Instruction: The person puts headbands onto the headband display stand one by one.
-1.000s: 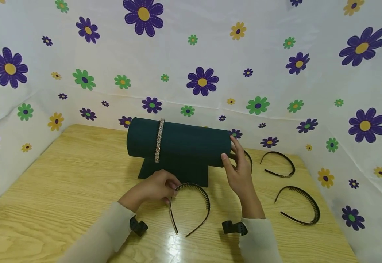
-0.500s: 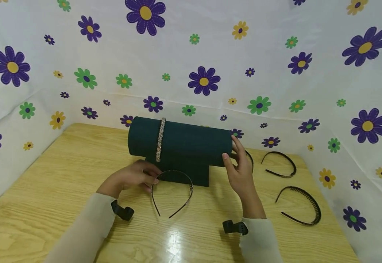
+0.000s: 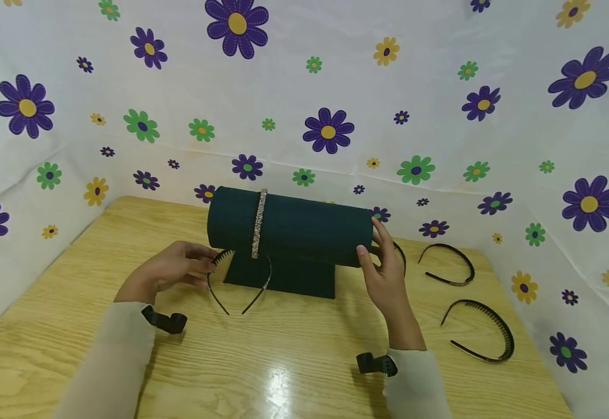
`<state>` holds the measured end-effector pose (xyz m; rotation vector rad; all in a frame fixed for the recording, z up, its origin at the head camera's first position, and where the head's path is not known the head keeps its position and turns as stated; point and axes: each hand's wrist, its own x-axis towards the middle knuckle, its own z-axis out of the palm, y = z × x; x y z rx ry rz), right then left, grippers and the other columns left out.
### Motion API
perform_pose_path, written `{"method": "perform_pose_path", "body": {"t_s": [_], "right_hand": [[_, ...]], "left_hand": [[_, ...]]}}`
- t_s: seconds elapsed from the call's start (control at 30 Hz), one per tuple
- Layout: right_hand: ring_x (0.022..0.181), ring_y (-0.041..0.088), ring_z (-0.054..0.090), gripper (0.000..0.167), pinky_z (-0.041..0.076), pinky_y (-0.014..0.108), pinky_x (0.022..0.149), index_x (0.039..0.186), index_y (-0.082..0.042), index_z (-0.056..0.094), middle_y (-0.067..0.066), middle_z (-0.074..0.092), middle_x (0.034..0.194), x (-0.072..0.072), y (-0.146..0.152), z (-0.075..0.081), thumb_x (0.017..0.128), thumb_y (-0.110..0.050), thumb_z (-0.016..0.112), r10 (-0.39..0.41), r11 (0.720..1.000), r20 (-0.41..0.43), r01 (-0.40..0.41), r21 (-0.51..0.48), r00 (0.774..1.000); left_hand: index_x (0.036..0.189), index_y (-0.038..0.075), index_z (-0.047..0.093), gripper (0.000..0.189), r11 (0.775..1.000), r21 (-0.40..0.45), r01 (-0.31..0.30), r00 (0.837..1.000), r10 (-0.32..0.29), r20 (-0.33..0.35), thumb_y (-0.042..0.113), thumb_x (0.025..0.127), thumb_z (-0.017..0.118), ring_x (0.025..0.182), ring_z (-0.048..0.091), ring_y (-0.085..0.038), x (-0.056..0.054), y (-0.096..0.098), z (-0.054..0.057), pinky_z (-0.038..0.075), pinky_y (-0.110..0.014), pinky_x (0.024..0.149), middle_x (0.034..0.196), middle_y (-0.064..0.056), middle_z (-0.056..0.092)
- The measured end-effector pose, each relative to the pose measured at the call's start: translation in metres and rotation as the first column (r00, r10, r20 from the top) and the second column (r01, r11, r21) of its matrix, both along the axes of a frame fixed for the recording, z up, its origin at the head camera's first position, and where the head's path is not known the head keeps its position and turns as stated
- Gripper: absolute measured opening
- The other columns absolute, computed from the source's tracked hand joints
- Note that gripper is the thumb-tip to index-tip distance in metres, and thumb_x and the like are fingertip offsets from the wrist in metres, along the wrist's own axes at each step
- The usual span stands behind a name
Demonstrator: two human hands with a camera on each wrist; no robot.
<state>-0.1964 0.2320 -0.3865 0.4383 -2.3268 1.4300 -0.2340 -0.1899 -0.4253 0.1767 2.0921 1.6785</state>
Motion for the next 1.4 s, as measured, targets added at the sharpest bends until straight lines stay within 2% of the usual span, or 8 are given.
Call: {"method": "perform_pose_path", "body": {"t_s": [0.23, 0.43, 0.57, 0.73, 0.87, 1.03, 1.2, 1.4], "right_hand": [[0.131, 0.045, 0.056, 0.061, 0.054, 0.064, 0.094, 0.163, -0.024, 0.030, 0.023, 0.047, 0.153, -0.001, 0.000, -0.001, 0.108, -0.015, 0.055, 0.009, 1.000, -0.023, -0.009, 0.005, 1.000], [0.132, 0.044, 0.056, 0.061, 0.054, 0.064, 0.094, 0.163, -0.024, 0.030, 0.021, 0.045, 0.155, -0.001, 0.000, -0.001, 0.108, -0.018, 0.055, 0.007, 1.000, -0.007, -0.007, 0.006, 1.000], [0.133, 0.044, 0.055, 0.061, 0.053, 0.065, 0.095, 0.163, -0.020, 0.029, 0.022, 0.044, 0.156, 0.000, 0.000, 0.000, 0.108, -0.019, 0.055, 0.010, 1.000, 0.002, -0.010, 0.005, 1.000], [0.132, 0.045, 0.055, 0.061, 0.052, 0.065, 0.095, 0.164, -0.025, 0.029, 0.022, 0.045, 0.155, 0.000, 0.000, -0.001, 0.108, -0.019, 0.054, 0.003, 1.000, 0.003, -0.003, 0.004, 1.000], [0.132, 0.045, 0.055, 0.061, 0.053, 0.065, 0.095, 0.163, -0.027, 0.029, 0.022, 0.046, 0.155, 0.000, 0.000, -0.001, 0.108, -0.019, 0.055, 0.000, 1.000, 0.000, 0.000, -0.005, 1.000], [0.131, 0.044, 0.056, 0.061, 0.053, 0.064, 0.095, 0.163, -0.027, 0.030, 0.022, 0.047, 0.153, 0.000, 0.000, -0.001, 0.108, -0.018, 0.055, -0.003, 1.000, -0.004, 0.003, -0.008, 1.000], [0.131, 0.043, 0.056, 0.060, 0.053, 0.063, 0.096, 0.163, -0.023, 0.030, 0.022, 0.047, 0.153, 0.000, 0.000, -0.001, 0.108, -0.016, 0.054, -0.003, 1.000, -0.011, 0.003, -0.007, 1.000], [0.127, 0.043, 0.059, 0.060, 0.055, 0.064, 0.092, 0.163, -0.019, 0.030, 0.021, 0.047, 0.153, 0.000, 0.000, 0.000, 0.108, -0.014, 0.054, 0.001, 1.000, -0.014, -0.001, -0.004, 1.000]], "left_hand": [[0.145, -0.013, 0.044, 0.047, 0.989, 0.014, -0.149, 0.988, 0.149, -0.029, 0.002, 0.103, 0.059, 0.100, 0.064, -0.026, 0.002, -0.013, 0.005, 0.062, -0.040, 0.086, 0.119, -0.019, 0.057], [0.148, -0.010, 0.042, 0.048, 0.962, 0.035, -0.270, 0.960, 0.272, -0.068, 0.004, 0.105, 0.057, 0.107, 0.065, -0.025, 0.002, -0.013, 0.011, 0.061, -0.038, 0.086, 0.127, -0.021, 0.053], [0.151, -0.008, 0.041, 0.051, 0.943, 0.035, -0.331, 0.939, 0.333, -0.091, 0.001, 0.103, 0.058, 0.106, 0.066, -0.021, 0.002, -0.011, 0.016, 0.062, -0.035, 0.084, 0.126, -0.019, 0.048], [0.150, -0.005, 0.044, 0.050, 0.917, 0.046, -0.397, 0.905, 0.400, -0.146, 0.001, 0.102, 0.060, 0.100, 0.066, -0.013, 0.004, -0.010, 0.027, 0.062, -0.034, 0.084, 0.124, -0.017, 0.047], [0.148, -0.005, 0.046, 0.048, 0.901, 0.067, -0.428, 0.875, 0.431, -0.221, 0.001, 0.103, 0.060, 0.096, 0.065, -0.012, 0.009, -0.008, 0.039, 0.061, -0.034, 0.084, 0.121, -0.015, 0.048], [0.146, -0.004, 0.049, 0.046, 0.891, 0.065, -0.449, 0.848, 0.447, -0.285, 0.003, 0.102, 0.062, 0.095, 0.066, -0.013, 0.016, -0.003, 0.053, 0.062, -0.033, 0.081, 0.117, -0.013, 0.049], [0.145, -0.003, 0.051, 0.046, 0.881, 0.052, -0.471, 0.827, 0.461, -0.323, 0.004, 0.102, 0.064, 0.092, 0.066, -0.008, 0.019, 0.004, 0.064, 0.062, -0.032, 0.080, 0.118, -0.013, 0.050], [0.143, -0.003, 0.052, 0.044, 0.867, 0.061, -0.495, 0.804, 0.484, -0.345, 0.005, 0.101, 0.065, 0.092, 0.065, -0.008, 0.023, 0.010, 0.069, 0.062, -0.032, 0.080, 0.116, -0.011, 0.051]]}}
